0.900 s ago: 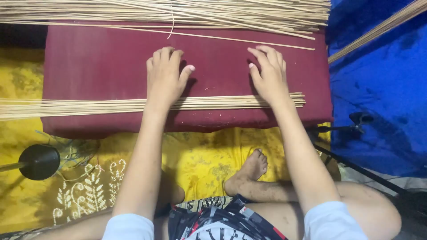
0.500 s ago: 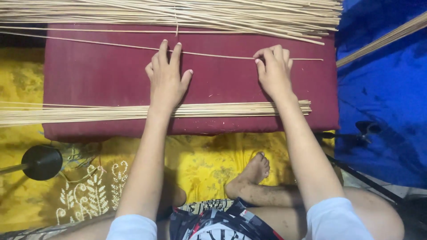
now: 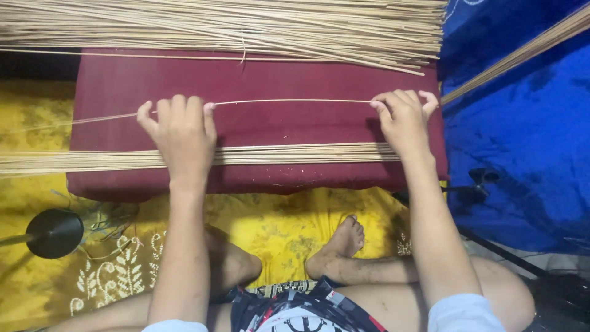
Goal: Organizing and aligning thin wooden sticks into neat bundles on a flat surface.
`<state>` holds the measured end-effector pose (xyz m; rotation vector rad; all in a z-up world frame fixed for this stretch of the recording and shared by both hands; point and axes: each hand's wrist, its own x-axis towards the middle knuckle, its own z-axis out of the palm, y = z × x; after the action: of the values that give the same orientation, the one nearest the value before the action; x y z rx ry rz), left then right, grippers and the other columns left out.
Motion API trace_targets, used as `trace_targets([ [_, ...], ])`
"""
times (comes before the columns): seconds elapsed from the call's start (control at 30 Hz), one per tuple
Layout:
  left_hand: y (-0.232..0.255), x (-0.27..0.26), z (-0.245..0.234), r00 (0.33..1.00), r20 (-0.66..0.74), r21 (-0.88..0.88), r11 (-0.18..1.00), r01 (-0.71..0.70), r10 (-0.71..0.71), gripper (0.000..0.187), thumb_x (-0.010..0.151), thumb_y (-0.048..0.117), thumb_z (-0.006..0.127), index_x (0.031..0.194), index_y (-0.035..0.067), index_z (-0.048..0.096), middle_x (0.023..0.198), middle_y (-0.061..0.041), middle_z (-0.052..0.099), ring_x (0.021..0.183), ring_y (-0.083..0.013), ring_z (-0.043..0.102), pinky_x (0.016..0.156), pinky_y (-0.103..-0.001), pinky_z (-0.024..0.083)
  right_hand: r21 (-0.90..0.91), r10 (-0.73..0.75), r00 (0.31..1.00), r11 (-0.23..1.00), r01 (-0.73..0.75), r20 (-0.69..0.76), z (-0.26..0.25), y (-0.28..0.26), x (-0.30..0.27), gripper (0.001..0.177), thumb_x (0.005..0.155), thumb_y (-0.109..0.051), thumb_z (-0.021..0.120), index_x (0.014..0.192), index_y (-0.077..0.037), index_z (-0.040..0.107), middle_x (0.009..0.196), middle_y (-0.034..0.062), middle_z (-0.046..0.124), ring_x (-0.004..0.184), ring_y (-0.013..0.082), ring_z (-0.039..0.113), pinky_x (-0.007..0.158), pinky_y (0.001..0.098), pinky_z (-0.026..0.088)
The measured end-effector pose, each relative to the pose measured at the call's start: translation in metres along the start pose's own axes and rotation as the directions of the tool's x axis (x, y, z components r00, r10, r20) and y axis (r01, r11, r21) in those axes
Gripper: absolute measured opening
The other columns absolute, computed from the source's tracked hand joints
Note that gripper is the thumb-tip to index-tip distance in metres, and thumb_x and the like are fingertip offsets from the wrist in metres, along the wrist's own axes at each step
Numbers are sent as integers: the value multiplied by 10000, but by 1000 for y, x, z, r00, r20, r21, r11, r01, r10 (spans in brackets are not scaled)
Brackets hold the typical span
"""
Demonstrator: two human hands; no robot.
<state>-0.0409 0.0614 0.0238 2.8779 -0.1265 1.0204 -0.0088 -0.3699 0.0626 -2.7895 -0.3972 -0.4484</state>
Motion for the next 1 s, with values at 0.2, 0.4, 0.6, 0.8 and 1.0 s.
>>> trace_targets([
  [0.2, 60, -19, -38, 995, -37, -149, 984, -97, 92, 215, 910, 270, 756, 849, 150, 588, 801, -10, 476, 818, -255, 519, 850, -461, 404, 172, -116, 992, 977, 124, -58, -24, -73, -32, 59, 1033, -208, 701, 1074, -206, 744, 925, -8, 691, 950, 221, 681, 968, 393, 439],
  [0.4, 50, -43, -55, 990, 111, -260, 964, -50, 81, 181, 967, 281, 728, 904, 159, 609, 810, -10, 480, 833, -257, 533, 807, -421, 413, 459, -25, 987, 887, -51, 159, -40, -94, -60, 116, 923, -65, 730, 1009, -123, 781, 930, 137, 748, 928, 379, 716, 869, 466, 526],
  [0.6, 27, -55, -86, 984, 177, -221, 975, 39, 0, 192, 1007, 329, 737, 942, 172, 647, 833, 2, 495, 882, -247, 529, 859, -430, 389, 469, -7, 983, 879, -81, 183, -67, -99, -68, 140, 890, -42, 735, 997, -106, 799, 905, 148, 751, 907, 379, 726, 856, 465, 540],
  [0.8, 64, -53, -124, 983, 126, -393, 916, -77, 137, 237, 922, 369, 802, 862, 188, 661, 759, 2, 533, 828, -242, 557, 880, -438, 387, 595, -24, 977, 796, -109, 212, -66, -153, -86, 131, 832, -81, 802, 949, -140, 793, 885, 93, 762, 892, 318, 744, 826, 416, 561],
  [1.0, 27, -67, -114, 987, 152, -271, 963, -12, 56, 227, 934, 347, 816, 930, 178, 665, 799, -8, 554, 857, -264, 562, 876, -459, 403, 180, 63, 981, 979, -97, 184, -77, -130, -87, 56, 953, -223, 738, 997, -220, 773, 879, 26, 751, 900, 284, 738, 809, 413, 568],
])
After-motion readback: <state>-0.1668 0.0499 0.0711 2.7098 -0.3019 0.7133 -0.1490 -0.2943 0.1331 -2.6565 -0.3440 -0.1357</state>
